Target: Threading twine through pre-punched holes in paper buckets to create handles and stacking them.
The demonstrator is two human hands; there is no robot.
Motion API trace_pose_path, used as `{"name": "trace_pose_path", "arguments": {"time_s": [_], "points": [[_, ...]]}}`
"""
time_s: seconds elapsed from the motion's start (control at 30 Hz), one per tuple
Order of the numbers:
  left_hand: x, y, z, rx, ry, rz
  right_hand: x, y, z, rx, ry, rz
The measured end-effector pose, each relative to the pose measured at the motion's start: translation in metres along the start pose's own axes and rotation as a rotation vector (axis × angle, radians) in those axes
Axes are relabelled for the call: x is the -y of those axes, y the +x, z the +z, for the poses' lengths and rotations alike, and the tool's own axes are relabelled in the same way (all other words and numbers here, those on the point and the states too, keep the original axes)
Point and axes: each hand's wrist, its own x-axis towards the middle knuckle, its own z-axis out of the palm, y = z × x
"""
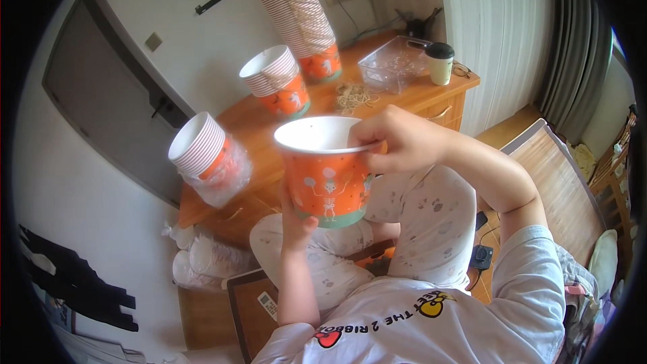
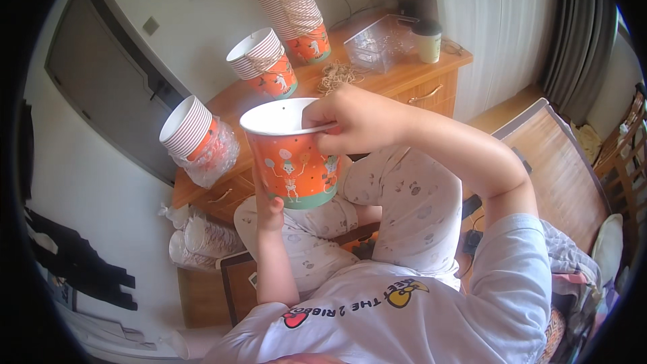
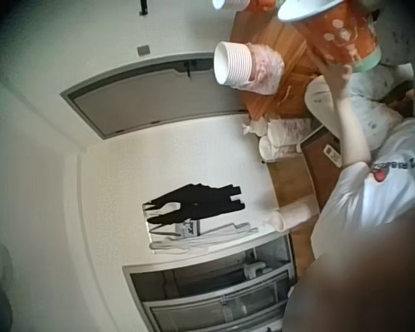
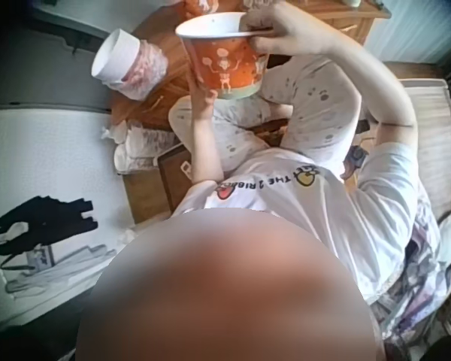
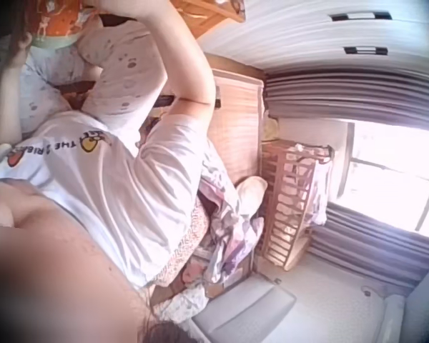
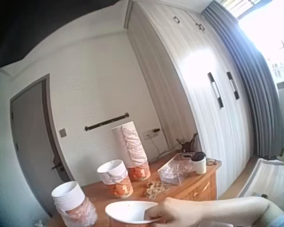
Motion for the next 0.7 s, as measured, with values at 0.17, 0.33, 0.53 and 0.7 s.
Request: {"name": "trace_pose_path", "arguments": {"time_s": [0.17, 0.33, 0.53, 0.7], "points": [[0.018, 0.003, -0.013, -0.023, 0.084, 0.026, -0.030, 0.014, 0.009, 0.020, -0.004, -0.017], [0.029, 0.022, -0.023, 0.010, 0.101, 0.032, -0.051, 0.021, 0.015, -0.073, 0.080, -0.117], [0.043, 0.048, -0.021, 0.135, -0.001, -0.140, -0.081, 0.019, 0.006, -0.048, 0.107, -0.017], [0.048, 0.071, -0.016, 0.141, -0.045, -0.209, -0.096, 0.027, -0.001, -0.105, 0.109, 0.009]]}}
